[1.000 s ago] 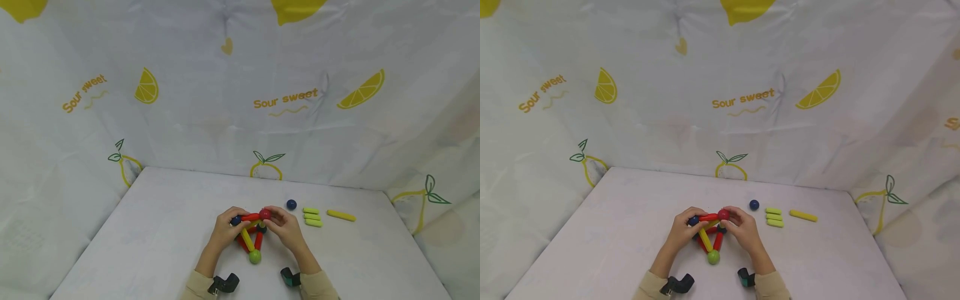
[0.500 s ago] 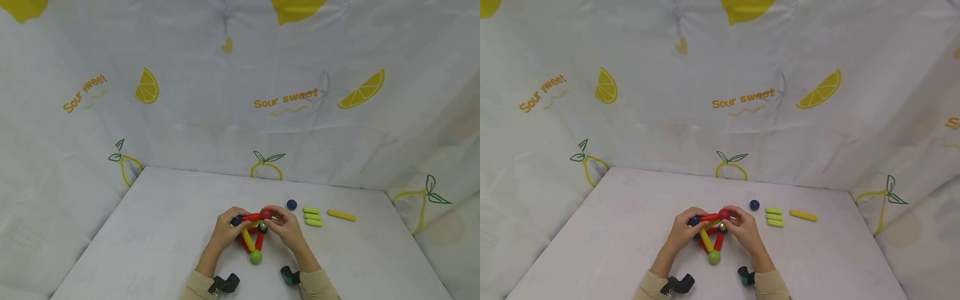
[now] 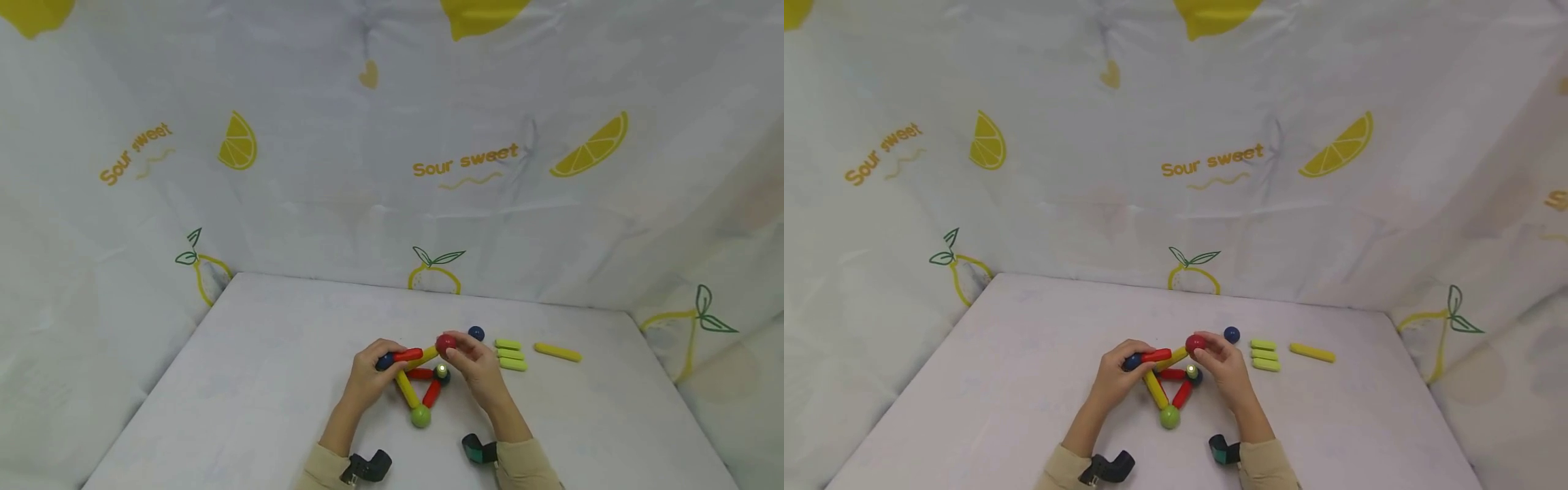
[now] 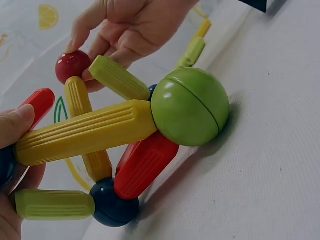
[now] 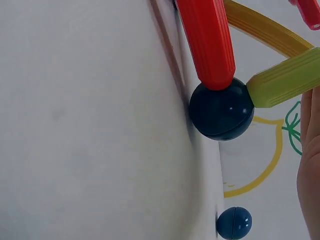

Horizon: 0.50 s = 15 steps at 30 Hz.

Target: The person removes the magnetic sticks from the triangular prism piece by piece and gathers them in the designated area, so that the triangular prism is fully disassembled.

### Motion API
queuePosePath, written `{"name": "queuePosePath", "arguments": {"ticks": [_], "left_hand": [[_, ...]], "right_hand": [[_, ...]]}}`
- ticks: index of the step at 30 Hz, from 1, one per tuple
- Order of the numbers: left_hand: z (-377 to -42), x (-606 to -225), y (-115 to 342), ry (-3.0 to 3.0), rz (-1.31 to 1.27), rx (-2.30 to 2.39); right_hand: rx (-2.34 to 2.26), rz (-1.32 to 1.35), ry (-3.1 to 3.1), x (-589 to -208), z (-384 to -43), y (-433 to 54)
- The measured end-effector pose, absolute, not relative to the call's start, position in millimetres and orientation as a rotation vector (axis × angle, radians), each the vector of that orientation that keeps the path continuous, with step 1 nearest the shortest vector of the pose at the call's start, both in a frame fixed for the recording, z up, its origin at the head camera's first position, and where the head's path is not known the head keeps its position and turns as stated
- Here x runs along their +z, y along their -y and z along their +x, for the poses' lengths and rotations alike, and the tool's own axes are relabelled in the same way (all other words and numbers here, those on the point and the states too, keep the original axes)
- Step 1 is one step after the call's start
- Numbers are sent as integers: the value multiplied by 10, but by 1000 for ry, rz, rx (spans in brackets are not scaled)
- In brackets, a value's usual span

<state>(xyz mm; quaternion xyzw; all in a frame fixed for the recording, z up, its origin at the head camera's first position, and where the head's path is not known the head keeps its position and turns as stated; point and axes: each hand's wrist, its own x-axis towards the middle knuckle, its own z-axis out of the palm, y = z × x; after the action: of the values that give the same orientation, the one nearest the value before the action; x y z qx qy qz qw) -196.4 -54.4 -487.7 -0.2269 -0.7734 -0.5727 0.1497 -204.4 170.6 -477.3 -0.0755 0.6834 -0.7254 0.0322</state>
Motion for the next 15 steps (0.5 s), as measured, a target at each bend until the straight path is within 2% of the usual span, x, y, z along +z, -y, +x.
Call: {"name": "queuePosePath", "arguments": {"ticks": [8, 15], "left_hand": [[-1969, -4844, 475, 2226, -604, -1616], [-1977, -4833, 493, 2238, -626, -1609]], "right_hand": [[-2309, -270, -1848, -4726, -2090, -1664], [-2266, -211, -1970, -4744, -2070, -1662]]}}
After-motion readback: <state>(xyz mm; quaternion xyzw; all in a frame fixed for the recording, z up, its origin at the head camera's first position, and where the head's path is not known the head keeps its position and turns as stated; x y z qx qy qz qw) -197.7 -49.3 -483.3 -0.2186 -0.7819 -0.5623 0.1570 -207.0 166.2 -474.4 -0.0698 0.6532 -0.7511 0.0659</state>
